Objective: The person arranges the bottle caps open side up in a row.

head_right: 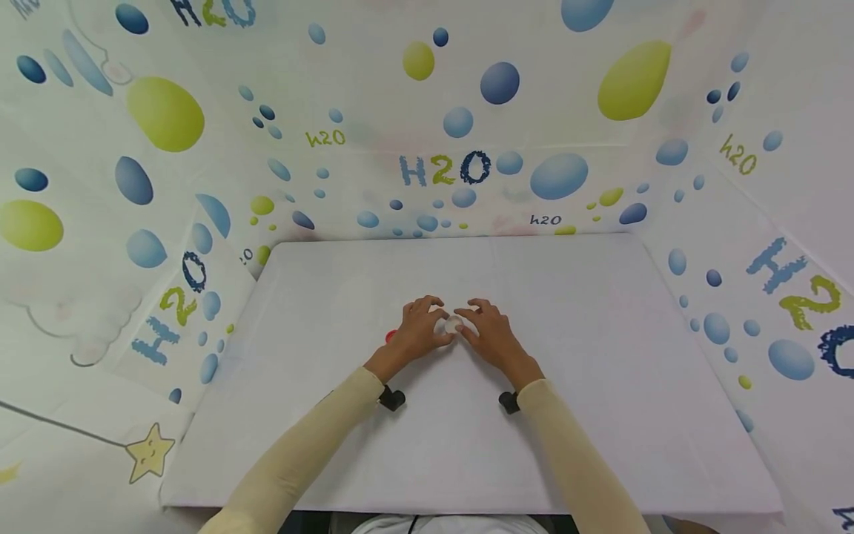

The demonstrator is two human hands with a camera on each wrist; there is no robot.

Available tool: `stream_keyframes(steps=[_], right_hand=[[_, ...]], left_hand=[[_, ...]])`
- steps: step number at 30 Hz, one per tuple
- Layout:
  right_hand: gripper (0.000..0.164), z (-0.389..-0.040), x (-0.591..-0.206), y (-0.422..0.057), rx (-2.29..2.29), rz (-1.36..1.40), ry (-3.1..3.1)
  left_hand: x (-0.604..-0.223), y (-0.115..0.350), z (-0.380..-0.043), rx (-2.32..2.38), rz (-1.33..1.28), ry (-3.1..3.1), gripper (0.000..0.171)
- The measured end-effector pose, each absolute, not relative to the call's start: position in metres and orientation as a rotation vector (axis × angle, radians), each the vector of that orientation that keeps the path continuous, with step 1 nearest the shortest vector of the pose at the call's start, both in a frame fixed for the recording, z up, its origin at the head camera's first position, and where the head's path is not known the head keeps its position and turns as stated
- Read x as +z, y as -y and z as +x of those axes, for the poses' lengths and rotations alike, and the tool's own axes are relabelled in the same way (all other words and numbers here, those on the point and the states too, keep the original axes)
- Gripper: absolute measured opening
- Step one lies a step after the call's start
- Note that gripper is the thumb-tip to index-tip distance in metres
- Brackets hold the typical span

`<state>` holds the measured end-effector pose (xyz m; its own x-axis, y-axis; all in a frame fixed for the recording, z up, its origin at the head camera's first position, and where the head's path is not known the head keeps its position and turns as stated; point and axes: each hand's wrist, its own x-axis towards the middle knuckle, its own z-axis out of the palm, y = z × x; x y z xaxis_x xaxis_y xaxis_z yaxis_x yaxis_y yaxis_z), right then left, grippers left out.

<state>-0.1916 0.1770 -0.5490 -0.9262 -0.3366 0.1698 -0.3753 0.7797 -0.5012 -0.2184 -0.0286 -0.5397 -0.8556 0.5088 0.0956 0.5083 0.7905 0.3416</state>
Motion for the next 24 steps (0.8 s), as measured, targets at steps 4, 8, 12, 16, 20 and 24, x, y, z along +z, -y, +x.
stream_keyframes(steps=[4,8,12,16,20,24], right_hand=[[0.044,-0.1909,-0.5492,-0.1783,0.825,0.598,2.92],[0.044,-0.19,-0.5493,-0.1792,0.8,0.612,2.929],[0.043,-0.1896,-0.5497,-0.1793,0.743,0.623,2.945],[0.04,-0.1887,-0.5496,-0.179,0.701,0.615,2.96],[0.039,-0.1886,-0.5515,-0.1783,0.674,0.605,2.954],[0.04,-0.1882,-0.556,-0.1778,0.682,0.596,2.954]], left_hand=[[-0.5379,0.0289,-0.2172,0.557,0.856,-2.96,0.042],[-0.5379,0.0279,-0.2177,0.518,0.854,-2.953,0.042],[-0.5381,0.0266,-0.2182,0.492,0.86,-2.939,0.042],[-0.5389,0.0257,-0.2181,0.469,0.86,-2.92,0.042],[-0.5402,0.0253,-0.2183,0.439,0.858,-2.919,0.041],[-0.5419,0.0253,-0.2186,0.433,0.862,-2.914,0.041]])
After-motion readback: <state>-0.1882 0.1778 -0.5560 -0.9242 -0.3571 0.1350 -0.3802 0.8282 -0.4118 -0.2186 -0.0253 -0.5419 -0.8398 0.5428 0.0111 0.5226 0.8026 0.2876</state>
